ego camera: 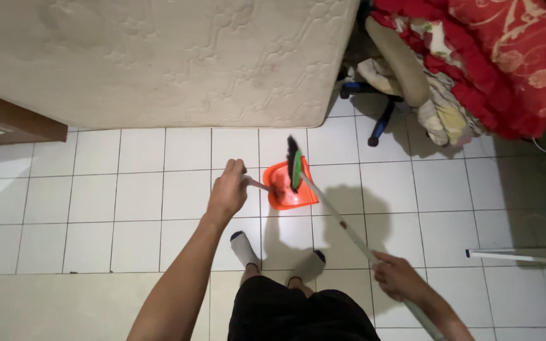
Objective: The person sweeps the tiled floor using a broom and a dustpan, collecting debris into the pan across various areas of the room.
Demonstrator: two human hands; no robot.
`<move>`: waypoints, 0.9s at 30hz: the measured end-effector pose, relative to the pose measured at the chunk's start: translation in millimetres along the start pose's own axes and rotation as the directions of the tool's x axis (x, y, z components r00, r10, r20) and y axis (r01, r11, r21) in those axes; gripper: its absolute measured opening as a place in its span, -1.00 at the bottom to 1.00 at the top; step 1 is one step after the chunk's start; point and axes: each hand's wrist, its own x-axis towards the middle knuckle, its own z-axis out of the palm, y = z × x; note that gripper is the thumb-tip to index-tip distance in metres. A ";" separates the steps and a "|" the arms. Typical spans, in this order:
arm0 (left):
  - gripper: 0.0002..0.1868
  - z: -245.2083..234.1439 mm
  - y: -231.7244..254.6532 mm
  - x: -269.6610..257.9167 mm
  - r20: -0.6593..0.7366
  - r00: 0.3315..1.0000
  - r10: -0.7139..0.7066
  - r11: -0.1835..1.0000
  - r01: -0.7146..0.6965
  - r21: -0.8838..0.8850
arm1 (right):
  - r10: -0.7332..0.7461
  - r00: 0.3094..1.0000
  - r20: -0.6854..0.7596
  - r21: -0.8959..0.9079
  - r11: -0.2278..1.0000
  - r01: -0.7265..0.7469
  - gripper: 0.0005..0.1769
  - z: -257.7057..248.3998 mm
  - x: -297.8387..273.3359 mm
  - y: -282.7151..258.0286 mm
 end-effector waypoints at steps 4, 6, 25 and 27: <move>-0.75 -29.9 -40.0 -7.6 -0.097 0.994 0.047 0.999 -0.049 -0.015 | -0.014 0.999 -0.041 0.064 0.998 0.017 -0.33 7.1 -10.9 -38.7; -0.74 -49.0 -61.3 -8.7 -0.127 0.992 -0.006 0.999 -0.001 -0.051 | -0.017 0.995 -0.097 0.054 0.998 0.023 -0.33 21.2 -7.8 -59.1; -0.75 -151.7 -221.4 20.4 -0.055 0.989 -0.135 0.989 0.138 0.061 | -0.182 0.963 -0.198 -0.789 0.613 -0.047 -0.38 289.0 118.5 -212.0; -0.74 -153.1 -228.3 20.1 -0.075 0.992 -0.099 0.994 0.102 0.042 | -0.203 0.965 -0.164 -0.817 0.576 -0.018 -0.42 308.7 133.8 -229.1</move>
